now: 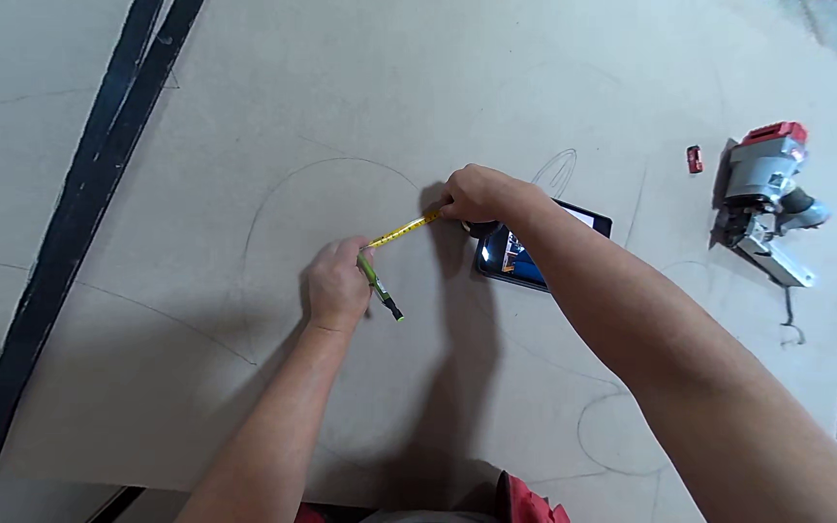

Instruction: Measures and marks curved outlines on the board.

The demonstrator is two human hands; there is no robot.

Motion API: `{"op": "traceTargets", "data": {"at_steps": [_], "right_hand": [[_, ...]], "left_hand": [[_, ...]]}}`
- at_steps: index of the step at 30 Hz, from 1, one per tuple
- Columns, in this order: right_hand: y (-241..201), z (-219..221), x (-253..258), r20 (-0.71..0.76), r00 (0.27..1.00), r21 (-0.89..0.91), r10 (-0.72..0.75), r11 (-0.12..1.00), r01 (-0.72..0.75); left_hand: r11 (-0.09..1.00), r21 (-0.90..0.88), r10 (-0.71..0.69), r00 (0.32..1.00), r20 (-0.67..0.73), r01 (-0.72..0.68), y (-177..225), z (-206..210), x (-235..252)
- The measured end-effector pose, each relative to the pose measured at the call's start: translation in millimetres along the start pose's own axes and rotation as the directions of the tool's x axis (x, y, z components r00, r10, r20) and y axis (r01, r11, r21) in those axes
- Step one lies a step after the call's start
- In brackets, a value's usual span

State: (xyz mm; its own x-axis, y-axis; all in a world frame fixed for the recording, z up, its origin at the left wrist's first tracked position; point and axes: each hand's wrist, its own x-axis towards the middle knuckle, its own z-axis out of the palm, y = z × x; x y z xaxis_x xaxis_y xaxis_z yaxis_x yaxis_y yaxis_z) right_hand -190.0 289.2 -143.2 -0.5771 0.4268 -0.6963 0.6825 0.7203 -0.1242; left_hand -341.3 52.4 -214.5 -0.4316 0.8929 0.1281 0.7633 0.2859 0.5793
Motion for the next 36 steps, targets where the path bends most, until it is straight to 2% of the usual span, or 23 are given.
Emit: {"op": "traceTargets", "data": {"at_steps": [10, 28, 36], "right_hand": [[4, -3, 0, 0.015, 1.0, 0.027, -0.01, 1.0, 0.01], [1, -6, 2, 0.025, 1.0, 0.014, -0.001, 1.0, 0.0], [5, -5, 2, 0.023, 1.0, 0.027, 0.008, 1.0, -0.009]], "left_hand": [[0.997, 0.013, -0.07, 0.997, 0.021, 0.07, 2, -9, -1], [0.998, -0.044, -0.038, 0.999, -0.031, 0.036, -6, -3, -1], [0.999, -0.007, -0.032, 0.998, -0.046, 0.032, -7, 1, -1]]}}
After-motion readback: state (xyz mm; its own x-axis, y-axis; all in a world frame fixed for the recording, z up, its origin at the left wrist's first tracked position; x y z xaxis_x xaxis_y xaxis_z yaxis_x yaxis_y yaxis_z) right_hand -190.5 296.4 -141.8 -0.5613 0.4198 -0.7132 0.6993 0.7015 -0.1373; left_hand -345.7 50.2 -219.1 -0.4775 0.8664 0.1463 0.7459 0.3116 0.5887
